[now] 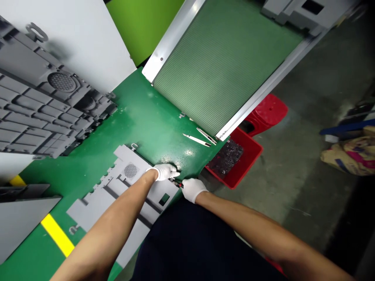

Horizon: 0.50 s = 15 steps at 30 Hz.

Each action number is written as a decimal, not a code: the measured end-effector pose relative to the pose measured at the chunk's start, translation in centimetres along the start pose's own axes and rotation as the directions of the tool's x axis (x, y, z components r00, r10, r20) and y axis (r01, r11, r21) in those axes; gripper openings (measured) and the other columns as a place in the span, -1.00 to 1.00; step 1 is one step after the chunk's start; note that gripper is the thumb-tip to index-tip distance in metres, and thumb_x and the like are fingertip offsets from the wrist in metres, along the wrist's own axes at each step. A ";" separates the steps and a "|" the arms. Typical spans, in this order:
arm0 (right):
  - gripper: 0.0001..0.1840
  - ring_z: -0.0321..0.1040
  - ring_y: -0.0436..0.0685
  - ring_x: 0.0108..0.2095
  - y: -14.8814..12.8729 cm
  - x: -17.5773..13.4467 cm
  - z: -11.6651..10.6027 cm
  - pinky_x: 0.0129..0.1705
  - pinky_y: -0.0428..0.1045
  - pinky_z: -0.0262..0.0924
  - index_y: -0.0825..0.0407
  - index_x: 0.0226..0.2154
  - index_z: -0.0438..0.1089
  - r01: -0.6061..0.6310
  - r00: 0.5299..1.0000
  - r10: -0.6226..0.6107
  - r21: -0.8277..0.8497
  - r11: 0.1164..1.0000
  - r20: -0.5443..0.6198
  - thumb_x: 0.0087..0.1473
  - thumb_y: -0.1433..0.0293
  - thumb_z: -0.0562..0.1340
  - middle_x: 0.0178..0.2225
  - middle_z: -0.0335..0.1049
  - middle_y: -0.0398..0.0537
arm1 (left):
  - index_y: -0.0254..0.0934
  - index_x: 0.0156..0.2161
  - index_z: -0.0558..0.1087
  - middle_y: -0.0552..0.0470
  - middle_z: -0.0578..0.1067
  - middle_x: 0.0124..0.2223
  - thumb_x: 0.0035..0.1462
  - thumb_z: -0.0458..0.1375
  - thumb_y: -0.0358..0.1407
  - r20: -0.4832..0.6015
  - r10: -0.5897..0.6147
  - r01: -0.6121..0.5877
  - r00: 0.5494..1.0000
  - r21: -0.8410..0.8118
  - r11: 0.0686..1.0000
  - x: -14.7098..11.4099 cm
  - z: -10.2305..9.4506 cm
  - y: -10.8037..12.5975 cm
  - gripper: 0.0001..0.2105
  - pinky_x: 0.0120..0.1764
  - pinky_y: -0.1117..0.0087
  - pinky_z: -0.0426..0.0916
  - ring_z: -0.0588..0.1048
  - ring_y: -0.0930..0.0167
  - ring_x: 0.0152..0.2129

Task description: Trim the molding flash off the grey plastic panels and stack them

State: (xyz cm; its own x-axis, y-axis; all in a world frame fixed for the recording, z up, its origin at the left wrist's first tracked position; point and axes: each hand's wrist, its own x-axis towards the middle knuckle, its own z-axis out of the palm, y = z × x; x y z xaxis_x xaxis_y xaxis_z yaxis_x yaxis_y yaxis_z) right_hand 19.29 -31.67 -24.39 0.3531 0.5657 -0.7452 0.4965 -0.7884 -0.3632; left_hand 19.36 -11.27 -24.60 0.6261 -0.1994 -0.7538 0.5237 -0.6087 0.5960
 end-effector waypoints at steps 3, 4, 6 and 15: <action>-0.71 0.52 0.39 -0.14 0.4 0.4 -0.7 -0.11 0.18 0.31 0.07 -0.14 0.52 0.011 1.000 -0.011 -0.006 1.000 0.011 0.13 0.34 0.18 -0.17 0.56 0.26 | -0.29 -0.50 0.43 0.07 0.38 -0.56 0.03 0.28 0.09 0.008 -0.007 0.007 1.000 -0.009 1.000 -0.2 -0.2 -0.4 -0.57 -0.43 0.37 0.19 0.28 0.43 -0.56; -0.72 0.52 0.41 -0.13 0.7 0.5 -1.0 -0.11 0.18 0.31 0.06 -0.16 0.53 0.012 1.000 -0.012 -0.002 1.000 0.013 0.11 0.34 0.20 -0.18 0.57 0.25 | -0.28 -0.53 0.38 0.09 0.32 -0.59 0.01 0.28 0.09 0.000 -0.002 0.002 1.000 -0.015 1.000 -0.4 -0.4 -0.5 -0.55 -0.44 0.36 0.17 0.24 0.44 -0.58; -0.71 0.51 0.42 -0.13 1.5 0.4 -1.5 -0.12 0.19 0.30 0.03 -0.16 0.53 -0.005 1.000 0.005 0.024 1.000 0.010 0.14 0.27 0.19 -0.17 0.57 0.23 | -0.27 -0.55 0.29 0.13 0.23 -0.60 0.04 0.23 0.10 -0.050 0.019 -0.021 0.999 -0.036 0.999 -0.7 -0.6 -0.4 -0.53 -0.44 0.36 0.15 0.17 0.46 -0.59; -0.64 0.51 0.23 -0.13 5.5 -3.7 0.1 -0.17 0.00 0.24 0.00 -0.19 0.52 -0.255 0.965 0.263 0.270 0.928 0.008 0.20 0.17 0.11 -0.15 0.59 0.09 | -0.31 -0.06 0.49 -0.01 0.52 -0.32 0.26 0.05 0.06 -0.259 0.251 -0.296 0.933 -0.153 0.943 1.3 1.1 10.4 -0.55 -0.24 0.37 0.36 0.43 0.38 -0.39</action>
State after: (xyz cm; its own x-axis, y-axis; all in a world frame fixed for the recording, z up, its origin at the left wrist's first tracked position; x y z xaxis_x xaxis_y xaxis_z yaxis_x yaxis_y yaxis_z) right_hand 20.64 -38.13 -23.75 0.4646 0.3365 -0.8191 0.1568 -0.9416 -0.2979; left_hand 25.03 -18.70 -19.72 0.8652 -0.1393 -0.4818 0.3967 -0.3976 0.8274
